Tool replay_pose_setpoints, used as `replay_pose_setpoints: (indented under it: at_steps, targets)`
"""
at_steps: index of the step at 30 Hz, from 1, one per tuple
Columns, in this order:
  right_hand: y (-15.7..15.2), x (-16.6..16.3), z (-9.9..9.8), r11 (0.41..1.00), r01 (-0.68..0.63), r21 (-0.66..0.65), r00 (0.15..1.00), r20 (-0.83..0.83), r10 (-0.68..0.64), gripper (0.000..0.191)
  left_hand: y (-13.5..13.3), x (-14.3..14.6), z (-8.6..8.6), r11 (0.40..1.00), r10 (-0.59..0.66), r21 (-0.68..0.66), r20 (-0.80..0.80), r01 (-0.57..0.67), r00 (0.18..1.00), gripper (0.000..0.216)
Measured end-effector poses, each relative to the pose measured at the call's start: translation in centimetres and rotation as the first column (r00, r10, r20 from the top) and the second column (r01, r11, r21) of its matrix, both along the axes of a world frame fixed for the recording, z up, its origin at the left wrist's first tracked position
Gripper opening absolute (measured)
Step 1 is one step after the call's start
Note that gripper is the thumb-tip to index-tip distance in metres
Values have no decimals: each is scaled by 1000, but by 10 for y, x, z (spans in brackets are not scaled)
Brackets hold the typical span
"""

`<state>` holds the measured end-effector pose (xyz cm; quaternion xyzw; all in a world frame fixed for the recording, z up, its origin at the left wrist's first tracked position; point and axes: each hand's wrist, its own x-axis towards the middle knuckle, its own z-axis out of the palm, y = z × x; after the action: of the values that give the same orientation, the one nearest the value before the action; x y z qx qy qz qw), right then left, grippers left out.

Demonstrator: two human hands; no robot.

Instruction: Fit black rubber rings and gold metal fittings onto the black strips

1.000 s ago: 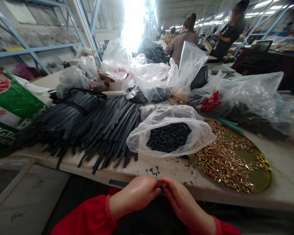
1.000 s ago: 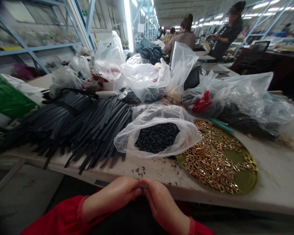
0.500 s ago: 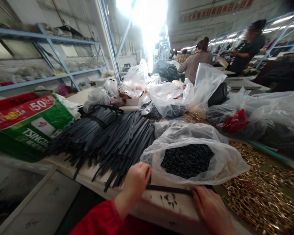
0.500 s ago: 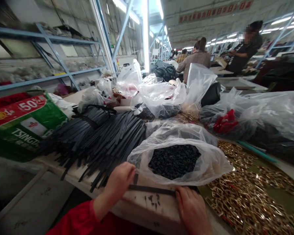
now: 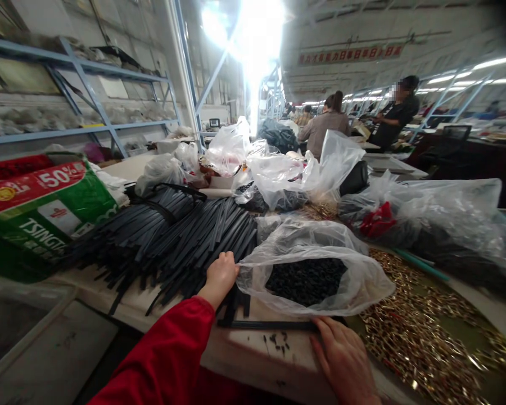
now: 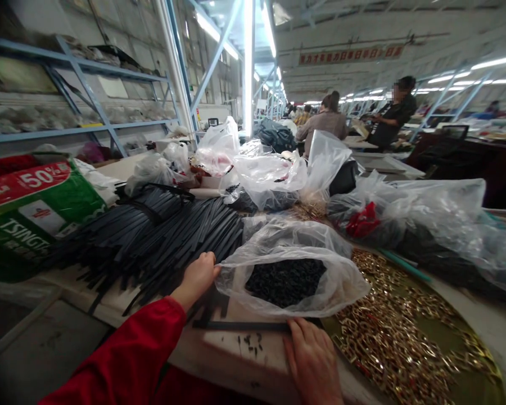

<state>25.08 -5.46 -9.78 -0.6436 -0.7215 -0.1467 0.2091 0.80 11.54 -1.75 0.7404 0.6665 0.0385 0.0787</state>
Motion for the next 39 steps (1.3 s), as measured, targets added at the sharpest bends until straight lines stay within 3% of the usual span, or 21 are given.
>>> replay_pose_setpoints:
  at_steps: [9, 18, 23, 28, 29, 32, 35, 39]
  targets:
    - [-4, -14, 26, 997, -72, -12, 995, -76, 71, 28, 24, -3, 12, 978, -146, -124, 155, 166, 977, 29]
    - [-11, -24, 48, 990, -115, -80, 980, -169, 100, 24, 31, 23, 4, 999, 34, 2, 121, -35, 992, 30]
    - [-5, -7, 52, 986, -101, -132, 974, -214, 71, 22, 18, 18, 25, 996, -33, 91, 225, 12, 974, 25]
    - [35, 15, 66, 972, -26, -234, 984, -179, -16, 21, -29, 17, 46, 974, -215, 24, 418, 226, 883, 29]
    - [46, 18, 69, 962, 17, -273, 990, -128, -54, 21, -41, 18, 47, 948, -194, -100, 565, 301, 802, 31]
    - [78, 22, 71, 907, 148, -395, 989, 49, -140, 16, -77, 26, 40, 769, 152, -476, 784, 426, 602, 33]
    - [100, 18, 65, 875, 191, -445, 981, 124, -151, 11, -99, 36, 29, 653, 398, -593, 798, 471, 452, 29]
    - [109, 10, 60, 856, 215, -471, 971, 199, -134, 11, -104, 42, 23, 518, 578, -659, 739, 545, 345, 33]
